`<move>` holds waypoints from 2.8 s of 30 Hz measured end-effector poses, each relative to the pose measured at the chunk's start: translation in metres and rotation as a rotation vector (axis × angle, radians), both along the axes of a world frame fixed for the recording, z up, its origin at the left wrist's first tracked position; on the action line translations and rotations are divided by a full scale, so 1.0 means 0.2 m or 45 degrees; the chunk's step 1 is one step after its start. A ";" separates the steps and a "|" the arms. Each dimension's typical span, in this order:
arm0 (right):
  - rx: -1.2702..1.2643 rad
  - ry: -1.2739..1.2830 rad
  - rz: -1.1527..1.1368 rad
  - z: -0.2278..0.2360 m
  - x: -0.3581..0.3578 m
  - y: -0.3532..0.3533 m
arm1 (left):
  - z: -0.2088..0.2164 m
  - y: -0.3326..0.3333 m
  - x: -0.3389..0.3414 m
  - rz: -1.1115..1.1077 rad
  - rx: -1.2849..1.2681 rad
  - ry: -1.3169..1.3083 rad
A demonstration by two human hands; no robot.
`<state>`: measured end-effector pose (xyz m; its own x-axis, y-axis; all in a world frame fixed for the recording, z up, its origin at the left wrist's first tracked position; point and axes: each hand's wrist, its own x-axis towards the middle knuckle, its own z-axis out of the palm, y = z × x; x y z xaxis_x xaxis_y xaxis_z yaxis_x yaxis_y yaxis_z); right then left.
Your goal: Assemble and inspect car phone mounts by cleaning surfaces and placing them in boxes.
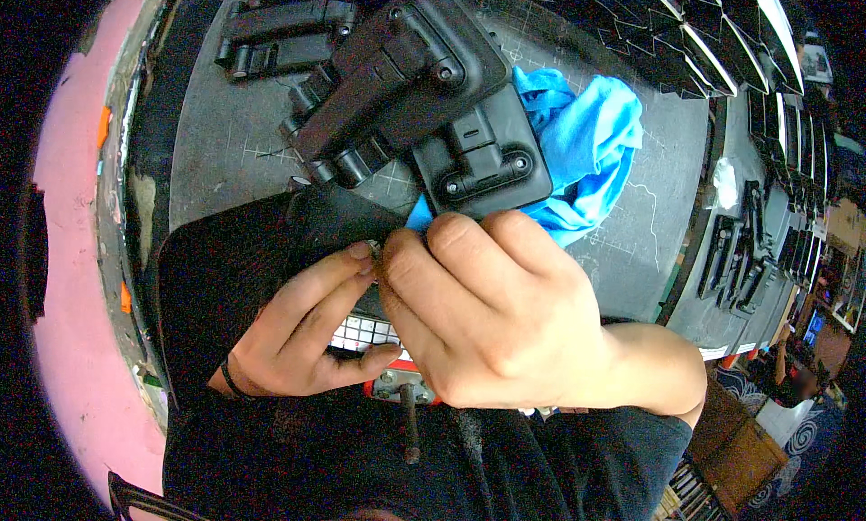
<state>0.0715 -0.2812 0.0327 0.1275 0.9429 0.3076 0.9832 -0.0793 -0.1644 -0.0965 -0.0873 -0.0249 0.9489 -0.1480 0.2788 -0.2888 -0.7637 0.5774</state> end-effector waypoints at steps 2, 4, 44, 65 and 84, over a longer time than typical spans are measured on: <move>-0.036 0.020 -0.004 0.02 -0.02 -0.01 | 0.00 0.00 -0.01 -0.001 -0.009 0.010; -0.069 0.032 -0.006 0.03 -0.02 -0.01 | 0.00 0.00 -0.01 0.000 -0.014 0.011; -0.014 0.024 -0.152 0.00 -0.01 -0.07 | 0.06 -0.01 0.03 0.088 0.175 -0.107; 0.093 0.122 0.004 -0.09 0.07 -0.04 | -0.02 -0.01 -0.04 0.067 0.143 -0.072; 0.177 -0.047 0.105 -0.09 0.07 -0.05 | 0.03 0.03 -0.11 0.050 0.261 0.134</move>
